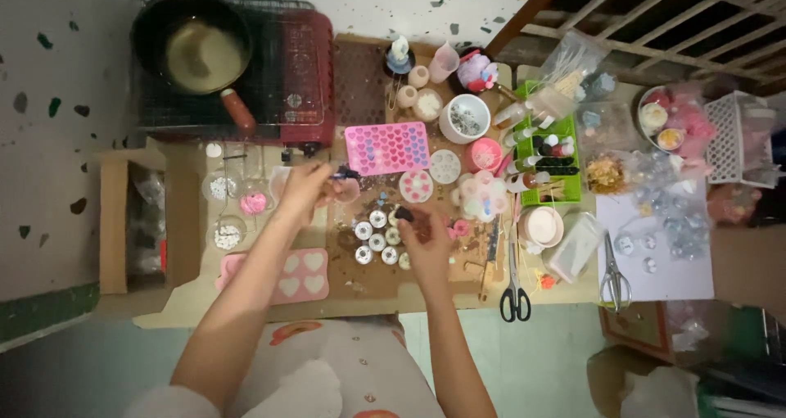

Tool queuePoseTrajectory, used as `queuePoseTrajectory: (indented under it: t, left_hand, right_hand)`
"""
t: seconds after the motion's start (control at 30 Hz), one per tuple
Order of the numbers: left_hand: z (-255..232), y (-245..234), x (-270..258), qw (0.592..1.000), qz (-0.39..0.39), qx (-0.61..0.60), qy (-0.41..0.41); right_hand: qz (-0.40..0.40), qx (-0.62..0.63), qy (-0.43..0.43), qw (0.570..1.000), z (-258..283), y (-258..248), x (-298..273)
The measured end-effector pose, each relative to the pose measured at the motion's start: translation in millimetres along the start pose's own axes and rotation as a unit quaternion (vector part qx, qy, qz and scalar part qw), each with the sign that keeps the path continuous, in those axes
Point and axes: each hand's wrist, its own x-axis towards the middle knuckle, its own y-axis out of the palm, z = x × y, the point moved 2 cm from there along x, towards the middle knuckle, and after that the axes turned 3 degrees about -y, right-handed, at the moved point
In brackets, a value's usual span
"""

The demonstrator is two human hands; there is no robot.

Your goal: Preparing candle wicks in containers and pouring melted wax into silicone molds

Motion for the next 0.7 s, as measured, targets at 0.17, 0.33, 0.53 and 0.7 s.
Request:
queuePoseTrajectory:
  t: [0.17, 0.33, 0.53, 0.7]
  left_hand:
    - [-21.7, 12.4, -62.1, 0.984, 0.090, -0.127, -0.085]
    - [-18.3, 31.7, -78.6, 0.980, 0.134, -0.132, -0.070]
    - [-23.7, 71.9, -97.1, 0.979, 0.171, -0.109, -0.028]
    - [-9.6, 114.9, -104.1, 0.982, 0.167, -0.089, -0.006]
  right_hand:
    - [0.017, -0.012, -0.067, 0.998, 55.3, 10.4, 12.0]
    - [0.039, -0.069, -0.181, 0.980, 97.8, 0.2, 13.8]
    - [0.032, -0.107, -0.153, 0.982, 95.0, -35.3, 4.6]
    - [0.028, -0.079, -0.003, 0.996, 77.4, -74.8, 15.7]
